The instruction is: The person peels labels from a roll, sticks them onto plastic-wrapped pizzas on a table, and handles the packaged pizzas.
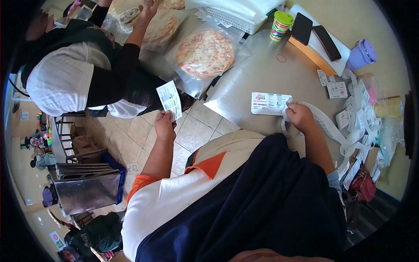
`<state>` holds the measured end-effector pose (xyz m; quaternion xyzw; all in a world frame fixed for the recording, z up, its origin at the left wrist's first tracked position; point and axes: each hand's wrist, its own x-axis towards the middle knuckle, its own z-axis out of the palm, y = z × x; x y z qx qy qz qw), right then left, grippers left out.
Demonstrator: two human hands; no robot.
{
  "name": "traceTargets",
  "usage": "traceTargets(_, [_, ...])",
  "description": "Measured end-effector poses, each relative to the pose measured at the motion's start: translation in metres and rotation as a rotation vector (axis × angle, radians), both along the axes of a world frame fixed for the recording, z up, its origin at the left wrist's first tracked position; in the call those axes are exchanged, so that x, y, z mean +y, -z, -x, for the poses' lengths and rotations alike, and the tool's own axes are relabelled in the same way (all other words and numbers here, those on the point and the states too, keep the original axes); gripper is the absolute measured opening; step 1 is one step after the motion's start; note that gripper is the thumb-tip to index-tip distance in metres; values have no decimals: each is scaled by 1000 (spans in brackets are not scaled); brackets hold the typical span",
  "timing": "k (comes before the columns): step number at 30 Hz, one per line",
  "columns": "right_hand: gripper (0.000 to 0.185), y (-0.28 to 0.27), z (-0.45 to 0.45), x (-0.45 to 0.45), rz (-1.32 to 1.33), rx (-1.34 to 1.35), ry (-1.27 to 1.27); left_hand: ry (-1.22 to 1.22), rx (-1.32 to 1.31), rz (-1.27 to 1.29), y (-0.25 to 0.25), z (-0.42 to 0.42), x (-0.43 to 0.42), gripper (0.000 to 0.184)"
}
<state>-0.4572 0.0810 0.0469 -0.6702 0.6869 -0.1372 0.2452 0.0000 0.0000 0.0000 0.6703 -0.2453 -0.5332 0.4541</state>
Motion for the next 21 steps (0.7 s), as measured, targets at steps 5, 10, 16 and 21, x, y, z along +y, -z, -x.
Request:
traceTargets(5, [31, 4, -4, 5, -24, -9, 3, 132, 47, -85, -9, 6, -7, 6])
traceTargets(10, [30, 3, -2, 6, 17, -94, 47, 186, 149, 3, -12, 20, -36, 10])
traceTargets(16, [28, -5, -5, 5, -3, -68, 30, 76, 53, 56, -13, 44, -116, 17])
traceTargets(21, [30, -1, -2, 3, -6, -33, 20, -3, -27, -45, -8, 63, -164, 20])
